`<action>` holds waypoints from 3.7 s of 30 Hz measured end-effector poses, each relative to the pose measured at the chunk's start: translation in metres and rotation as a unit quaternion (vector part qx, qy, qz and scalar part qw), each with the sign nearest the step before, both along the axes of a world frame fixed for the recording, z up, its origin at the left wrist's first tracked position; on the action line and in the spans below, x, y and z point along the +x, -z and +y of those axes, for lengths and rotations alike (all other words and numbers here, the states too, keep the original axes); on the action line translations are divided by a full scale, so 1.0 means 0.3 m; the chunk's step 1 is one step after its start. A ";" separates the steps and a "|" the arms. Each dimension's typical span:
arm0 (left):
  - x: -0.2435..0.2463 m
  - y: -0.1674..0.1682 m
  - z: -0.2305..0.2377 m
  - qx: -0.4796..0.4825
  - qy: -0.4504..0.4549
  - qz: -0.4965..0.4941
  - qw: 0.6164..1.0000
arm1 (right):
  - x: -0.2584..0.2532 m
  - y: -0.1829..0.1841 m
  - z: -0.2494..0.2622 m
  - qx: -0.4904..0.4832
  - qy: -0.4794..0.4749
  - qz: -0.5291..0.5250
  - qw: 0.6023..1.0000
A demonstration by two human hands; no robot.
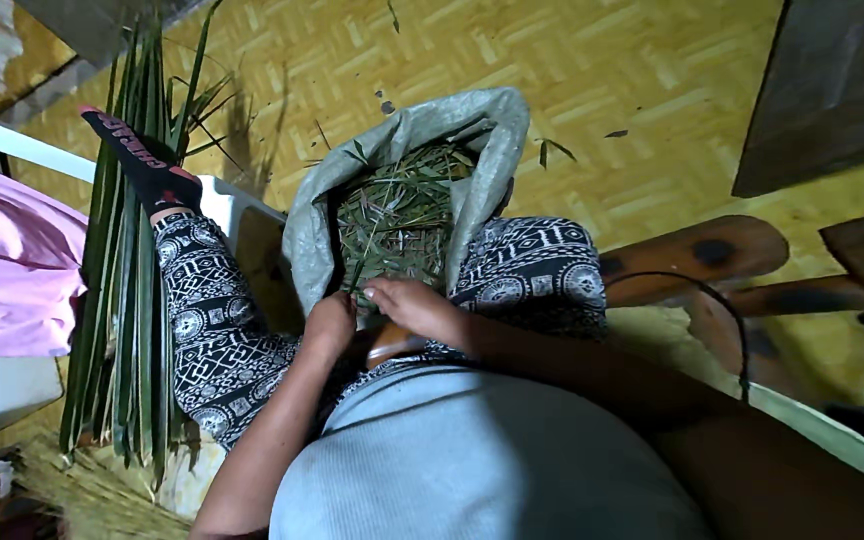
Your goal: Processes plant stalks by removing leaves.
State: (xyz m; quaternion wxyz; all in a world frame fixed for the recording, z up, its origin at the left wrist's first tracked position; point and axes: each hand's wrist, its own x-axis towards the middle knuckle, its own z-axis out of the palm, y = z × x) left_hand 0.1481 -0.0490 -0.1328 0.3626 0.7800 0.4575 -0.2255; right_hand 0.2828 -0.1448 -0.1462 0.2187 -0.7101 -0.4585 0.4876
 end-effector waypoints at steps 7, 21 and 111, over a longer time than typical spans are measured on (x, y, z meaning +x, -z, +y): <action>0.054 -0.008 -0.023 0.047 0.038 0.091 0.994 | -0.008 0.005 0.016 -0.022 -0.027 -0.053 0.998; 0.066 -0.013 -0.060 0.070 0.081 0.124 0.986 | -0.029 0.028 0.039 -0.045 -0.039 -0.102 0.993; -0.068 0.104 0.015 -0.101 -0.176 -0.062 0.977 | 0.008 0.179 0.024 0.030 -0.034 -0.099 0.994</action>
